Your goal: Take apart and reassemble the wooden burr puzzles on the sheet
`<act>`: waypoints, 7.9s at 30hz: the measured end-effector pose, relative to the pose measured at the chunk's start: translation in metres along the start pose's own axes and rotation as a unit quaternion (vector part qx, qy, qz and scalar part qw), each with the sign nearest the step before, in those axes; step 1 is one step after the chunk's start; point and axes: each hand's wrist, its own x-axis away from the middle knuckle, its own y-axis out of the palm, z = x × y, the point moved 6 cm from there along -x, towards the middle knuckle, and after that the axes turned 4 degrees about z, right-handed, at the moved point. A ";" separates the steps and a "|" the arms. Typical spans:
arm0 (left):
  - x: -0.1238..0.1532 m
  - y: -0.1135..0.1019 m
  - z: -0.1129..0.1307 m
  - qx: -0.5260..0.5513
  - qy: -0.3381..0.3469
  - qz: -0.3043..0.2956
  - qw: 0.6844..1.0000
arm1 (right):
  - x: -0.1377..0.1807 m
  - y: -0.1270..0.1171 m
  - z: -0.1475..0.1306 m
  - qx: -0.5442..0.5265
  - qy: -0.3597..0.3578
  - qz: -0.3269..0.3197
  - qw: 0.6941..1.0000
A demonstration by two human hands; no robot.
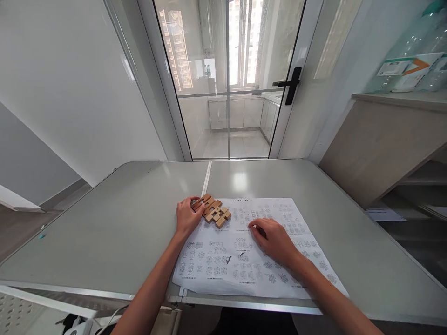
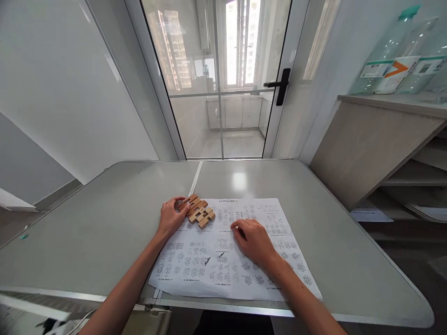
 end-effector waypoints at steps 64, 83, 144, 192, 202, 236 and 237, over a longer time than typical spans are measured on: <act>-0.001 0.011 0.012 0.080 0.011 0.005 0.997 | -0.002 -0.005 -0.002 0.002 0.010 -0.006 1.000; -0.001 0.011 0.018 0.086 0.042 0.014 0.995 | -0.002 -0.005 -0.003 0.003 0.003 0.001 1.000; -0.002 0.020 0.011 -0.009 0.053 -0.018 0.998 | -0.002 -0.007 -0.004 -0.002 0.014 -0.001 1.000; -0.009 0.013 0.010 -0.118 0.114 -0.006 0.986 | -0.002 -0.006 0.000 -0.004 0.013 -0.005 1.000; -0.010 0.013 0.009 -0.122 0.124 -0.018 0.985 | -0.003 -0.007 -0.002 -0.002 0.012 -0.002 1.000; 0.049 0.002 0.103 0.105 0.101 0.000 0.989 | -0.011 -0.017 -0.012 -0.220 0.060 -0.084 0.970; 0.054 0.004 0.110 0.116 0.103 -0.003 0.988 | -0.011 -0.020 -0.017 -0.255 0.068 -0.088 0.961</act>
